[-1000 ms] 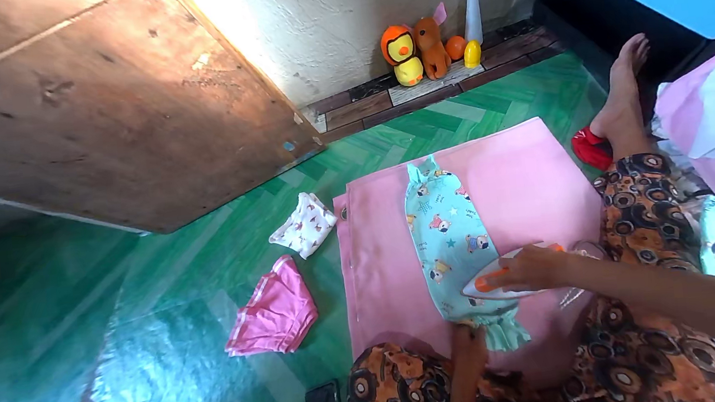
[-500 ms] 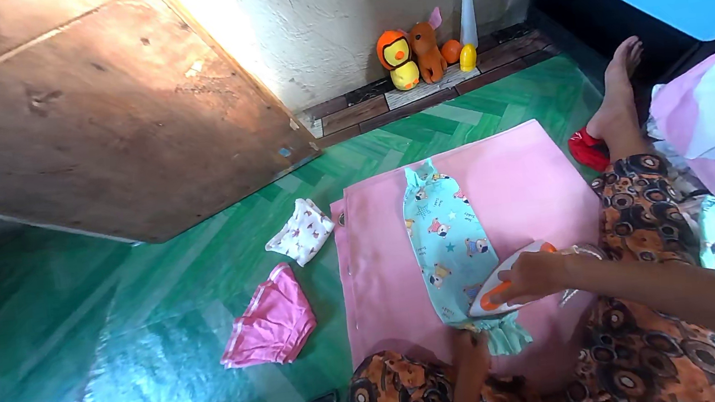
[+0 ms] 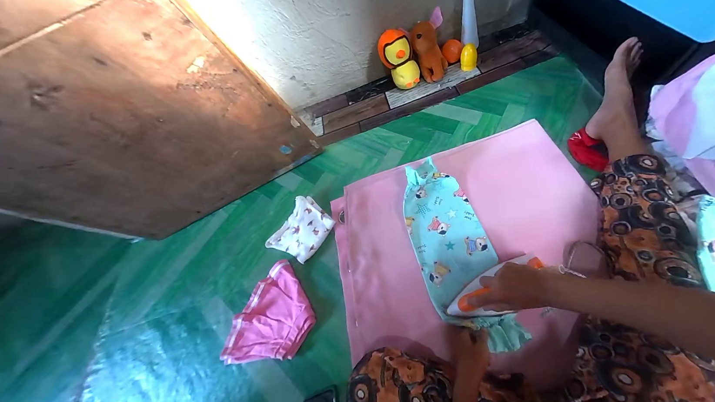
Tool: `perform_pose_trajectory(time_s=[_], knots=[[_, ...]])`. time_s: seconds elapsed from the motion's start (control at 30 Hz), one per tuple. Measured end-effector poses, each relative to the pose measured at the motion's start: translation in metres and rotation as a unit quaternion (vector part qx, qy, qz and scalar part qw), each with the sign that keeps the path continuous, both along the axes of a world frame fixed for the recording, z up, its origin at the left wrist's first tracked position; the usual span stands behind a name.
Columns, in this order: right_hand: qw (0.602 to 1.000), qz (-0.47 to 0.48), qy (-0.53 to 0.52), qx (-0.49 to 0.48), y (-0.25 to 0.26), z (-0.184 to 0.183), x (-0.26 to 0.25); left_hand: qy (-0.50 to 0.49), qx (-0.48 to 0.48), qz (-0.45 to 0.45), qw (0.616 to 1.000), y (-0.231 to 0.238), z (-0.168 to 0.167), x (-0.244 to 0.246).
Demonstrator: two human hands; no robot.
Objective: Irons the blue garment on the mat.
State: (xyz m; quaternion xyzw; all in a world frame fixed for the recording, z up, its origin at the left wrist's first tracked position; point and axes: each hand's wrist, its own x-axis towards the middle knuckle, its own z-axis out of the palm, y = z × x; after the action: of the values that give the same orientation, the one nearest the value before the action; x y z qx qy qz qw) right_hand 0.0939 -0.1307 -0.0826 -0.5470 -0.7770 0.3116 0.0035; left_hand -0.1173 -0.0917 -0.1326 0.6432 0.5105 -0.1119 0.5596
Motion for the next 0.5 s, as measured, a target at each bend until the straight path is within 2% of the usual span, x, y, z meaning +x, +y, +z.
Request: perform_pose_trajectory(time_s=[0.5], knots=[[0.995, -0.094, -0.021, -0.01, 0.01, 0.005, -0.023, 0.005, 0.006, -0.011, 1.0, 0.0, -0.001, 0.0]])
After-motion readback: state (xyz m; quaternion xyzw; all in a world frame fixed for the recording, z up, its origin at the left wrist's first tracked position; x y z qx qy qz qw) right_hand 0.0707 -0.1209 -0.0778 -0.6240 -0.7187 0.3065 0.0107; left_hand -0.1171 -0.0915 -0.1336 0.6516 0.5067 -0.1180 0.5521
